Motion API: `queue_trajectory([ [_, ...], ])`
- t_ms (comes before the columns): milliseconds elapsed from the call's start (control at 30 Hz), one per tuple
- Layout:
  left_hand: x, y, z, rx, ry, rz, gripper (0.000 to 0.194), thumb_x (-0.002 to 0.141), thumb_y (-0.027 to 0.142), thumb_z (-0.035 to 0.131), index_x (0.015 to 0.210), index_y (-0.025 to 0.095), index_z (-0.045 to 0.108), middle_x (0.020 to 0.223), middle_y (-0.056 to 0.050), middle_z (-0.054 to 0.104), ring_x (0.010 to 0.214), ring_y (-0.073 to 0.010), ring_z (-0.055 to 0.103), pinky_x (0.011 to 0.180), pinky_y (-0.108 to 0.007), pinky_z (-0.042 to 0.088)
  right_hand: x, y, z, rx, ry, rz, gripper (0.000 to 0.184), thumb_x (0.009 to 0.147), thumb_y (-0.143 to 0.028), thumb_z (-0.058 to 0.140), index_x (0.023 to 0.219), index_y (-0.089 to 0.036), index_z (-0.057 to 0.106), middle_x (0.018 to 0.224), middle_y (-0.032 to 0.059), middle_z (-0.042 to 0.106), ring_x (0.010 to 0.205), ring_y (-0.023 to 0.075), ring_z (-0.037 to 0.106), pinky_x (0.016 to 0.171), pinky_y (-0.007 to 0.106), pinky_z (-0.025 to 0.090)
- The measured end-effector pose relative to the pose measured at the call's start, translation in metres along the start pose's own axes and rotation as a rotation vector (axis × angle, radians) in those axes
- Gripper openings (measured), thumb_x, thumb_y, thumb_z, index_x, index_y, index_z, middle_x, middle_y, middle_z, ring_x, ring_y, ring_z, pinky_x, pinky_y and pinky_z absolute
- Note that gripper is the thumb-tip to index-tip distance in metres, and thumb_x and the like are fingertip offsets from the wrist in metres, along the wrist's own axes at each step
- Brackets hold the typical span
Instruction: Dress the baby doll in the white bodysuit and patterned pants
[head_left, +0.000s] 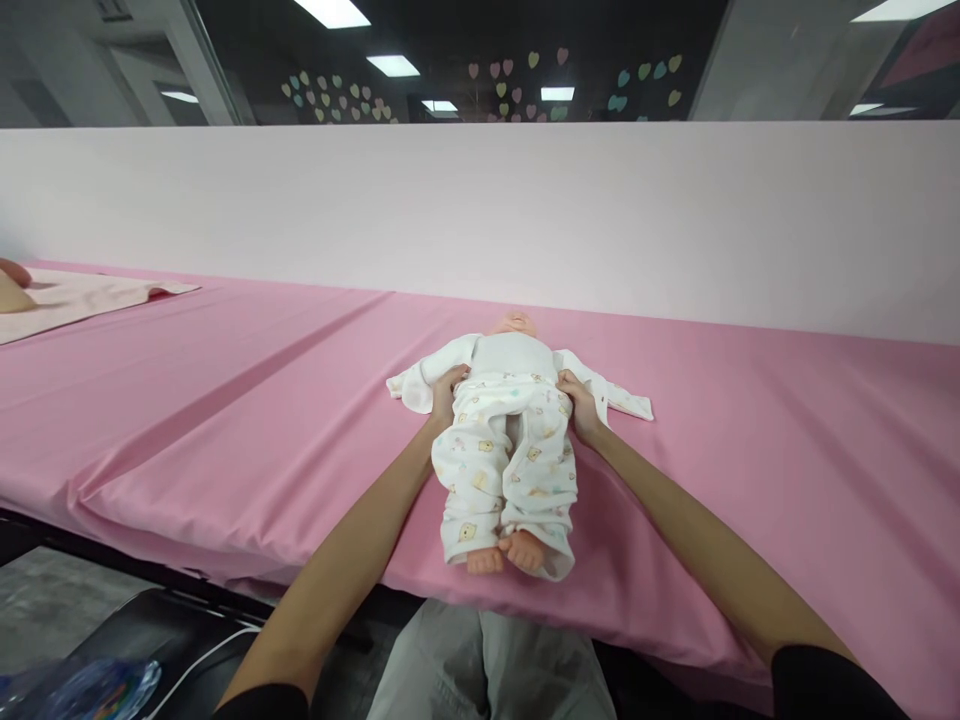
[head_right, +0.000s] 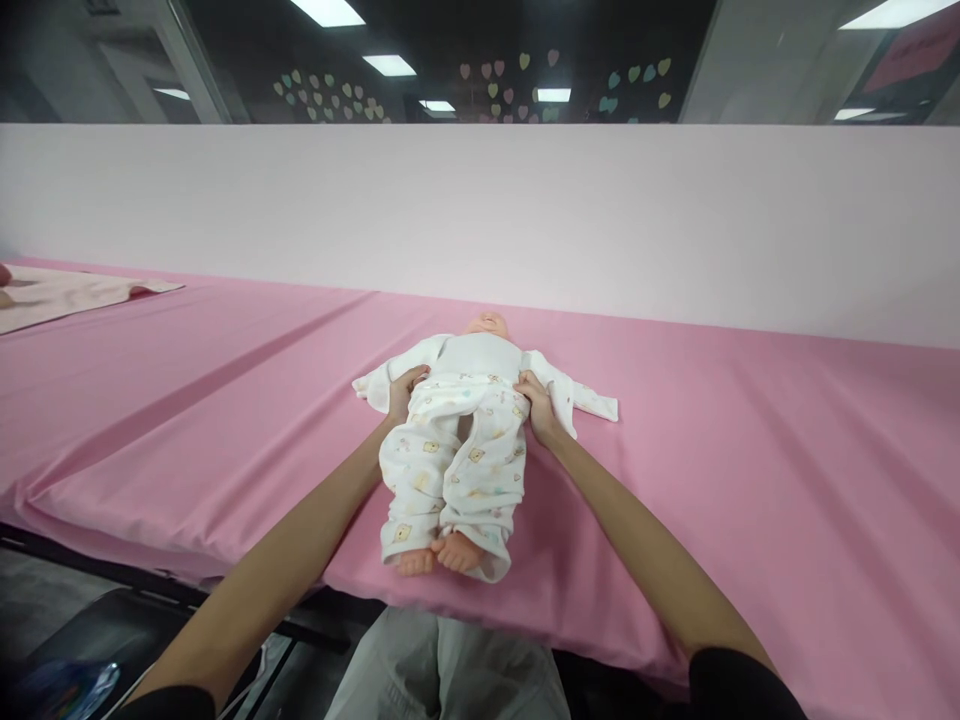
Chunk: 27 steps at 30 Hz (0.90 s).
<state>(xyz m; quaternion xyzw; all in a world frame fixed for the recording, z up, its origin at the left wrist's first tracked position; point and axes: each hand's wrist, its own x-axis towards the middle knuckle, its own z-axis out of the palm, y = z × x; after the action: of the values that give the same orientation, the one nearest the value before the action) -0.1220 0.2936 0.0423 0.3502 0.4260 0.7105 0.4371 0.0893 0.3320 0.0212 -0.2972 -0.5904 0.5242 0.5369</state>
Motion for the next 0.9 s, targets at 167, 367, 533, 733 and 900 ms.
queue_trajectory([
  [167,-0.004,-0.002,-0.010,0.454,-0.187,0.326,0.019,0.066,0.026,0.059,0.055,0.017,0.047,0.045,0.006,0.030,0.046,-0.0079,0.025,0.049,-0.025,0.019,0.003,-0.010,-0.005,-0.157,-0.030,-0.064,0.011,0.055,-0.019,0.047,0.062,-0.020,0.038,0.057,-0.0042,0.033,0.054,0.0117,0.029,0.051,0.025,0.021],
  [367,-0.009,0.004,-0.018,0.727,-0.374,0.479,0.005,0.066,0.018,0.049,0.061,0.018,0.046,0.053,0.005,0.034,0.054,-0.0111,0.031,0.055,-0.025,0.024,0.000,-0.026,-0.016,-0.456,-0.184,-0.110,0.010,0.062,-0.020,0.048,0.071,-0.022,0.048,0.051,-0.0067,0.032,0.052,0.0116,0.029,0.053,0.026,0.022],
  [533,-0.003,0.016,-0.024,0.698,-0.576,0.287,0.007,0.071,0.024,0.056,0.068,0.019,0.054,0.062,0.002,0.046,0.058,-0.0125,0.039,0.058,-0.023,0.032,-0.002,-0.038,-0.019,-0.718,-0.269,-0.082,0.007,0.064,-0.022,0.050,0.071,-0.022,0.050,0.052,-0.0070,0.034,0.053,0.0120,0.030,0.055,0.026,0.023],
  [733,0.004,0.015,-0.028,0.622,-0.523,0.350,0.014,0.077,0.031,0.058,0.070,0.020,0.057,0.103,-0.007,0.058,0.101,-0.0186,0.051,0.081,-0.023,0.039,0.001,-0.039,-0.016,-0.913,-0.265,-0.148,0.012,0.069,-0.024,0.049,0.058,-0.020,0.044,0.058,-0.0029,0.041,0.058,0.0137,0.037,0.058,0.027,0.027],
  [900,0.009,0.004,-0.020,0.699,-0.360,0.384,0.015,0.083,0.031,0.052,0.072,0.021,0.049,0.063,0.003,0.050,0.062,-0.0132,0.045,0.062,-0.023,0.032,0.016,-0.021,-0.006,-0.917,0.015,-0.271,0.016,0.076,-0.027,0.047,0.062,-0.021,0.042,0.072,0.0012,0.049,0.067,0.0164,0.045,0.064,0.029,0.031],
])
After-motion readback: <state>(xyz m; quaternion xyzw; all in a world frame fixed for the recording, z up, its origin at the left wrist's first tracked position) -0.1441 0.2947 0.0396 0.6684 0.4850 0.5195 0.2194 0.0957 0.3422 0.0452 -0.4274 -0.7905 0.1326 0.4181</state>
